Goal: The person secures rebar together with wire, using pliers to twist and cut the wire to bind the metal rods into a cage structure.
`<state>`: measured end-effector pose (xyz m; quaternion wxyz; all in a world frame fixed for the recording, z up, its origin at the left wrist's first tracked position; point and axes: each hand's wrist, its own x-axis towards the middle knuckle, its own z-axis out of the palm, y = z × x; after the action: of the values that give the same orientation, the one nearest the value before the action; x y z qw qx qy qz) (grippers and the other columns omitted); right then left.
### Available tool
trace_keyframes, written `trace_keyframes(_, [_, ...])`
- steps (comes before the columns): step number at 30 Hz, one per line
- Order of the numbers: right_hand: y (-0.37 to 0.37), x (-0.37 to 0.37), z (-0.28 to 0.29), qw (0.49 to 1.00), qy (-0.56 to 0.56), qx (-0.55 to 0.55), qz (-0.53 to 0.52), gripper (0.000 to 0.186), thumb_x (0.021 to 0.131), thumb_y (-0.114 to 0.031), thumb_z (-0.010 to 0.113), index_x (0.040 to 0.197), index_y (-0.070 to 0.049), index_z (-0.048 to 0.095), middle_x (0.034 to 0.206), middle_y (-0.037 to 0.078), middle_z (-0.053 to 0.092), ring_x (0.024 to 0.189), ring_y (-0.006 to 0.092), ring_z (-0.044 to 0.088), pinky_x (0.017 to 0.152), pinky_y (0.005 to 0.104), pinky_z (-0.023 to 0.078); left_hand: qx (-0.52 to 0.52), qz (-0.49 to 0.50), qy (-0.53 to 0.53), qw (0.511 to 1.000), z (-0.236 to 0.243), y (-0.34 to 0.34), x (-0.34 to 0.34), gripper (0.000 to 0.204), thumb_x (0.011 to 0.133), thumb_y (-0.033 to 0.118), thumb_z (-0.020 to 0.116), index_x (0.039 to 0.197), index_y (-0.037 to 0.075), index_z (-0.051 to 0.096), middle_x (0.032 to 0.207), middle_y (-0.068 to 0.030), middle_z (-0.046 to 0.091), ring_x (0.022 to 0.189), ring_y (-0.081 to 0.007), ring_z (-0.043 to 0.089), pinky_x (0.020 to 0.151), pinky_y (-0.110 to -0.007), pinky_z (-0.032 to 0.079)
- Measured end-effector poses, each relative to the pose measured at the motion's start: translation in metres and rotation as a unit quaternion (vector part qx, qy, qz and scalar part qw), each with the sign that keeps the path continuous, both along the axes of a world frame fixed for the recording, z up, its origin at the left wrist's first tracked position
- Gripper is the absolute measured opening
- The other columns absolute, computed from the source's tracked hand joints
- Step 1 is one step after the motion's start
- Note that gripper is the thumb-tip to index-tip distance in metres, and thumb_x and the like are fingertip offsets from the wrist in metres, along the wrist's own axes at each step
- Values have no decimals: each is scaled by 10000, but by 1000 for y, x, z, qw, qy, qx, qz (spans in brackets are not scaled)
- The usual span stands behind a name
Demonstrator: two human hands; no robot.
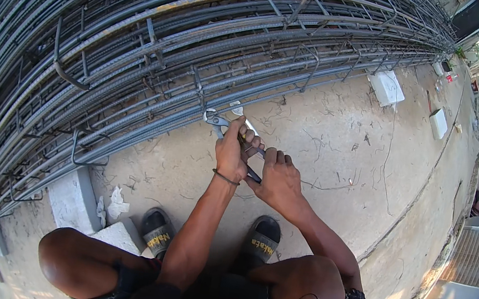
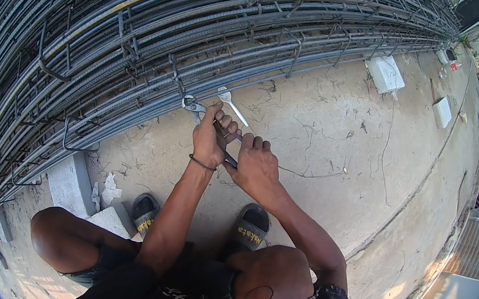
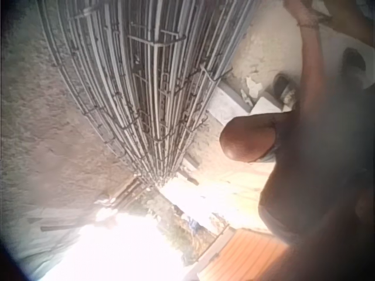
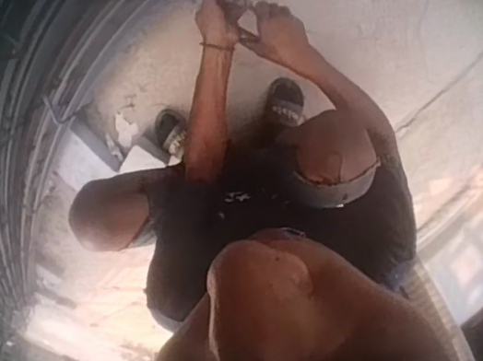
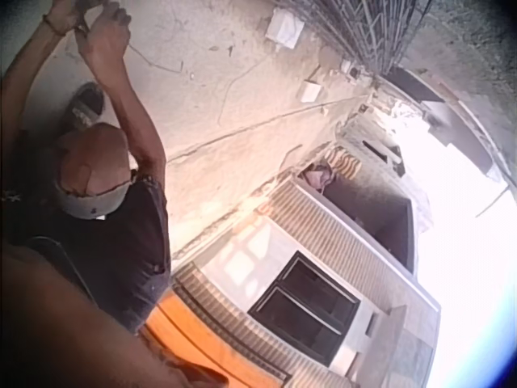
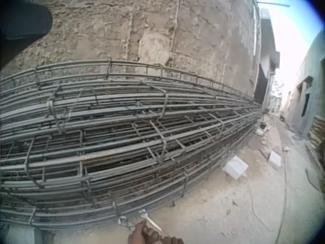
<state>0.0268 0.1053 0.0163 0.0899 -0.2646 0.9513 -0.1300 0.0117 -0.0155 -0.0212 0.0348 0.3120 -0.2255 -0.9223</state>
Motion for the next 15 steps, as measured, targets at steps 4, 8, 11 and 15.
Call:
trace_keyframes(4, [14,-17,19,895,-431,-111,31,571,715,-439,787,954,17,540,831,160,626,761,217,634,661,301,497,244,-136,218,935,-32,-29,17,409,946,364,465,570,204,443,457,62,400,396,-113,369,476,-298,383])
trace_keyframes(8, [2,-2,1,741,-591,-290,-130,543,699,-369,814,982,-16,513,702,49,572,639,125,543,562,258,432,276,-142,369,876,-43,-27,14,349,948,361,453,669,172,541,531,23,475,477,-126,432,510,-300,396])
trace_keyframes(11, [1,-2,-9,939,-296,-139,-104,546,678,-257,797,1057,-12,489,770,108,575,665,217,571,568,332,478,194,-60,220,954,-27,-17,12,247,936,360,481,931,154,617,753,-45,583,736,-178,562,676,-348,468])
trace_keyframes(15, [14,-5,-18,990,127,-56,-15,590,626,-181,783,1096,0,475,959,188,557,842,339,578,687,431,501,36,-10,172,984,-22,-2,7,359,915,367,563,1181,131,521,1089,-119,583,1074,-263,561,936,-459,451])
